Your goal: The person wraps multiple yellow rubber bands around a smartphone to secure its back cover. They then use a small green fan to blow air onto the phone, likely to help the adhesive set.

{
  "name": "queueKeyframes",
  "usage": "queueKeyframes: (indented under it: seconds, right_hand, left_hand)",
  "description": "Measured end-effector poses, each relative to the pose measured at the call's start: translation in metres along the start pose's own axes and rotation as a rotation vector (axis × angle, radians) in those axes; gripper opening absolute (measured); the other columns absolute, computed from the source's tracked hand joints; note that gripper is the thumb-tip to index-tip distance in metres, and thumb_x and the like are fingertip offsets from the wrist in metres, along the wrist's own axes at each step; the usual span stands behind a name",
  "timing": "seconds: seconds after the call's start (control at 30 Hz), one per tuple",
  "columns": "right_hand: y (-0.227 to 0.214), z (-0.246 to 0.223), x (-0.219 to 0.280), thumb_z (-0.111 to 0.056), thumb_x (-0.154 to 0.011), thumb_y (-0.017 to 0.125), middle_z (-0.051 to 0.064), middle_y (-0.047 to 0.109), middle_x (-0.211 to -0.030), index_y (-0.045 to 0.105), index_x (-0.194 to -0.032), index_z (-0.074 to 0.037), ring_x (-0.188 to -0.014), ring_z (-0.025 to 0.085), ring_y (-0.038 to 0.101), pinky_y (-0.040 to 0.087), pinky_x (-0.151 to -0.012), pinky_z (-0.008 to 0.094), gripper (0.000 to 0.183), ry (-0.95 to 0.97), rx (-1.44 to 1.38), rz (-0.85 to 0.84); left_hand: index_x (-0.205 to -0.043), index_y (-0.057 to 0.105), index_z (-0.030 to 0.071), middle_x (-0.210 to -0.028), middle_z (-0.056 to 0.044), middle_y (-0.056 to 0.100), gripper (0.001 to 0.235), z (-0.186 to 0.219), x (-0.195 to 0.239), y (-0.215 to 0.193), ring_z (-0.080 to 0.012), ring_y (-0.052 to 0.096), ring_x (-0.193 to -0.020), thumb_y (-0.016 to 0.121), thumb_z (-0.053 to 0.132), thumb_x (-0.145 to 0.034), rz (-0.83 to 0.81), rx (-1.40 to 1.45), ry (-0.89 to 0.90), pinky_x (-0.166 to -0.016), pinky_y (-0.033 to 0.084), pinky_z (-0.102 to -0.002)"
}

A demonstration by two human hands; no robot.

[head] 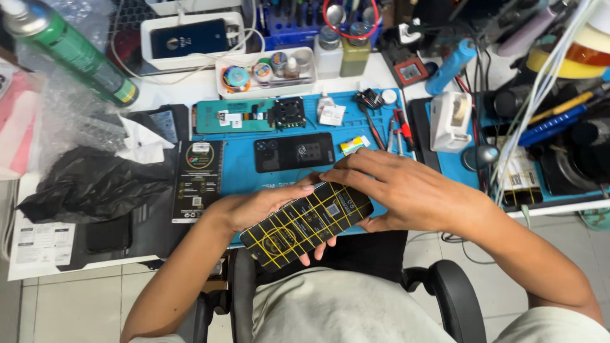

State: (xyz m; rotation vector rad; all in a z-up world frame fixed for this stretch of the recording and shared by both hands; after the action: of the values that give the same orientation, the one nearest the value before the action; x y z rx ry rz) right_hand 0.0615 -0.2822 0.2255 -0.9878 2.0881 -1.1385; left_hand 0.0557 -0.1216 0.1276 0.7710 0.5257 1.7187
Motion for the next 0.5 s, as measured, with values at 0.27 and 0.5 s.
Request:
queueKeyframes:
  seconds: [0.27,0.5]
  right_hand:
    - [-0.013,0.007,0.044,-0.034,-0.057,0.090,0.012,0.069,-0.119,0.061,-0.130,-0.001,-0.103,0.032,0.067,0.054,-0.085,0.042,0.086,-0.079,0.058,0.212]
    - [-0.004,0.008,0.071,-0.039,-0.063,0.098,0.019,0.072,-0.101,0.068,-0.115,0.010,-0.081,0.026,0.068,0.050,-0.070,0.034,0.078,0.000,0.162,0.738]
  left_hand:
    - [-0.161,0.022,0.016,-0.146,-0.020,0.051,0.084,0.012,-0.010,0.014,-0.0367,0.062,-0.123,0.030,0.072,-0.099,-0.181,0.069,0.154,-0.098,0.058,-0.051]
    - [-0.157,0.038,-0.002,-0.150,-0.030,0.049,0.087,0.009,-0.024,0.006,-0.0381,0.049,-0.143,0.063,0.061,-0.103,0.454,-0.245,1.086,-0.121,0.043,-0.052]
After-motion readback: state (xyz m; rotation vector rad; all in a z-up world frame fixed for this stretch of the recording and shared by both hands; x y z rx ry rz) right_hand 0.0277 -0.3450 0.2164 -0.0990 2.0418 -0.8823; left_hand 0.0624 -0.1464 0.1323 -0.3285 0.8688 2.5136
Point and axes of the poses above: each hand's wrist, its own x-axis away from the middle knuckle, its own y-axis out of the palm, z = x × y, the point moved 6 cm from there along -x, towards the middle knuckle
